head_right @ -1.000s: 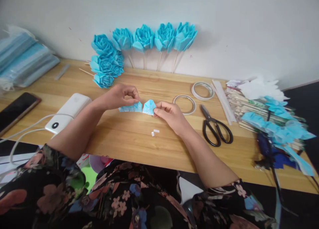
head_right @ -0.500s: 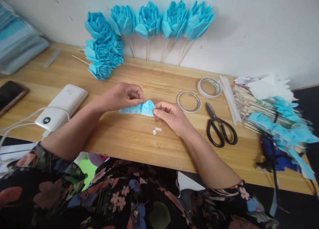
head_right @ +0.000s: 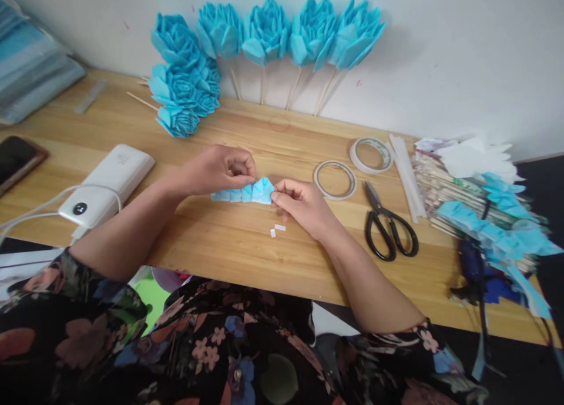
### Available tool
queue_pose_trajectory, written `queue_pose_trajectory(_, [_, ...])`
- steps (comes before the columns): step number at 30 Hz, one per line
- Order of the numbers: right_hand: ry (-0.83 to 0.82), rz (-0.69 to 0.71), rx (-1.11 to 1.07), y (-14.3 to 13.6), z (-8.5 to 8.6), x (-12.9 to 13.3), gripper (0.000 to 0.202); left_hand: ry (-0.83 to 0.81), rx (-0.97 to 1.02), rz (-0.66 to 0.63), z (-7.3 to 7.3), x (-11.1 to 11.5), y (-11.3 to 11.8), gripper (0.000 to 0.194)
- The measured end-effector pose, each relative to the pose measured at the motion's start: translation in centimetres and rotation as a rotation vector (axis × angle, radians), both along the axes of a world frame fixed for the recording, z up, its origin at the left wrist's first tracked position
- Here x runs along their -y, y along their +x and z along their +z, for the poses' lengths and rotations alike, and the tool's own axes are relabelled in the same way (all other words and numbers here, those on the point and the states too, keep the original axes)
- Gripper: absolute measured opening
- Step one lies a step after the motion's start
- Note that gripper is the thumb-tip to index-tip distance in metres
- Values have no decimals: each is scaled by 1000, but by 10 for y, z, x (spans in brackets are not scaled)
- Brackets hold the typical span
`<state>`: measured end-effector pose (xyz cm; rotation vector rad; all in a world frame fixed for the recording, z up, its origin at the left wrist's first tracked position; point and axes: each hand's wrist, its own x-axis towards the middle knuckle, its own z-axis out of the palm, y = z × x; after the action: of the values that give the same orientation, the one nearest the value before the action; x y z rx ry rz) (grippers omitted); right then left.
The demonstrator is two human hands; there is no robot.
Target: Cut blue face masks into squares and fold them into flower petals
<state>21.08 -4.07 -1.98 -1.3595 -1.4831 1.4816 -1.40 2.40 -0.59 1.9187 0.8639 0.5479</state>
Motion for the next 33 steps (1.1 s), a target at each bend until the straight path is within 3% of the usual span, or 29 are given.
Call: queue_pose_trajectory(33, [39,15,69,2,-4,0,20,33,-9,-112,4,2,1,27])
